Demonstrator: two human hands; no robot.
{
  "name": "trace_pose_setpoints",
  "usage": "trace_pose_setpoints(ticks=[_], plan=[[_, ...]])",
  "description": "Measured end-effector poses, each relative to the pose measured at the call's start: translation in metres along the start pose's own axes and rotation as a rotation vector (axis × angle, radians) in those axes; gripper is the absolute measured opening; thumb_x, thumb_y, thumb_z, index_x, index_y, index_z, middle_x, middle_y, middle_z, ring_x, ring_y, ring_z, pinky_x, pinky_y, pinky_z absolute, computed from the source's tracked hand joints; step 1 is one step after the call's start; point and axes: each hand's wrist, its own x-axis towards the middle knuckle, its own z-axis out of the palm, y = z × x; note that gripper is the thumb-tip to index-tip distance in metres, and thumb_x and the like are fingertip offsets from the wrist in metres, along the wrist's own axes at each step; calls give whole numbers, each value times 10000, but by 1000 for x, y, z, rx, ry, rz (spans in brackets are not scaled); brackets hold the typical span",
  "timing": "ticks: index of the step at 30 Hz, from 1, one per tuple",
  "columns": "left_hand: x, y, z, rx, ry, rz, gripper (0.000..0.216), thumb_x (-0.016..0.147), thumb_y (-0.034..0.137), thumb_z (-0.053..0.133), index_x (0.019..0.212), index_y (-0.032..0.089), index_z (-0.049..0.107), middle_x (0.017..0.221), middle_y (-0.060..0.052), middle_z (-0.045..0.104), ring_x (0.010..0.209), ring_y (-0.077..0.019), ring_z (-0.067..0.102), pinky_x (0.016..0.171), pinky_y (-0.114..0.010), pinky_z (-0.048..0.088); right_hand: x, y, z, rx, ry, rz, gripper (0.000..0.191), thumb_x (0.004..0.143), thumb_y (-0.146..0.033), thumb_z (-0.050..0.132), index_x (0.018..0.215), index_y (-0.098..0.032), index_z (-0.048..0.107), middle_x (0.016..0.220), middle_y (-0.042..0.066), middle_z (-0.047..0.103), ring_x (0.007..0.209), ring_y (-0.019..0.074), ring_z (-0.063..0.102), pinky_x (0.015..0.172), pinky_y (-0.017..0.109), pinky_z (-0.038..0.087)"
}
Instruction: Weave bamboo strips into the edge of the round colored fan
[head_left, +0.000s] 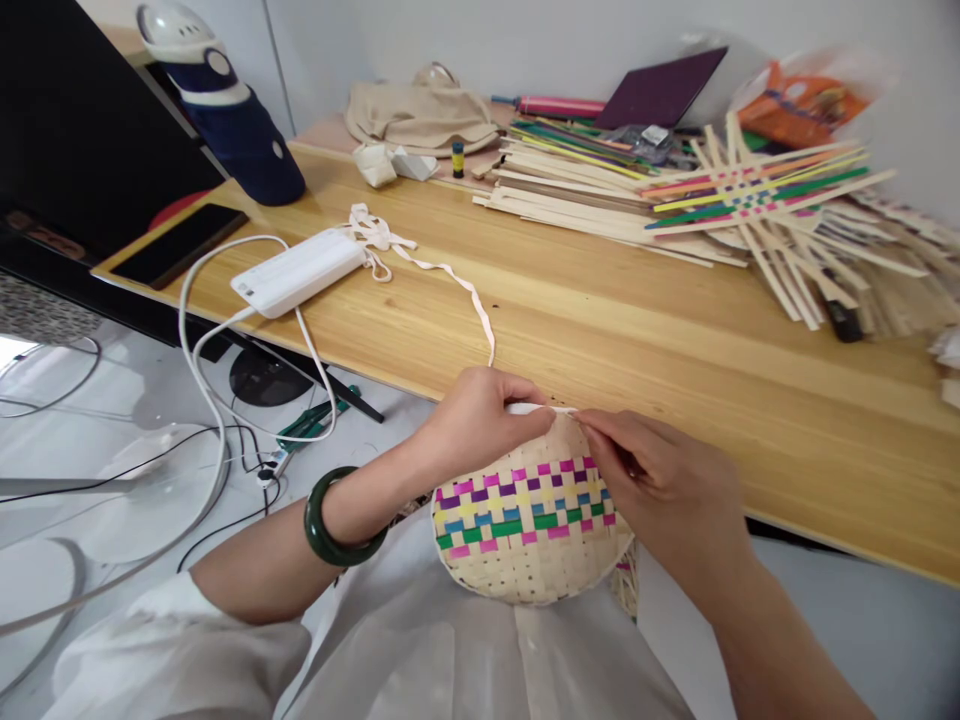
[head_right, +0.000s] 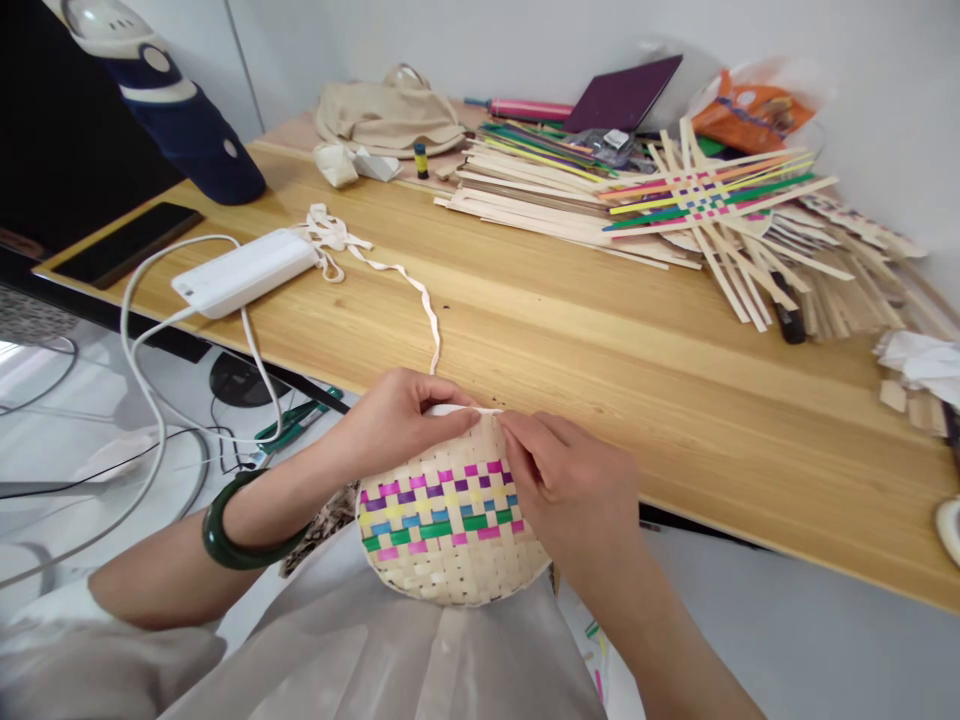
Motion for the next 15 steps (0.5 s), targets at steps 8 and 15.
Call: trace_pose_setpoints(ticks=[8, 15], plan=[[2, -3, -2, -21, -27, -7, 205, 772, 216, 525, 764, 169, 725, 758, 24, 719, 693, -108, 603, 603, -183, 419, 2, 3, 1, 145, -37, 73, 136, 881, -208, 554, 923, -210, 684, 812, -26, 706, 688, 106, 649, 580, 218, 469], [2, -3, -1, -9, -27, -19, 208, 768, 221, 523, 764, 173, 725, 760, 22, 719, 705, -118, 611, 601, -191, 419, 2, 5, 3, 140, -70, 77, 146, 879, -204, 550, 937, -209, 684, 842, -18, 713, 723, 115, 662, 595, 221, 473]])
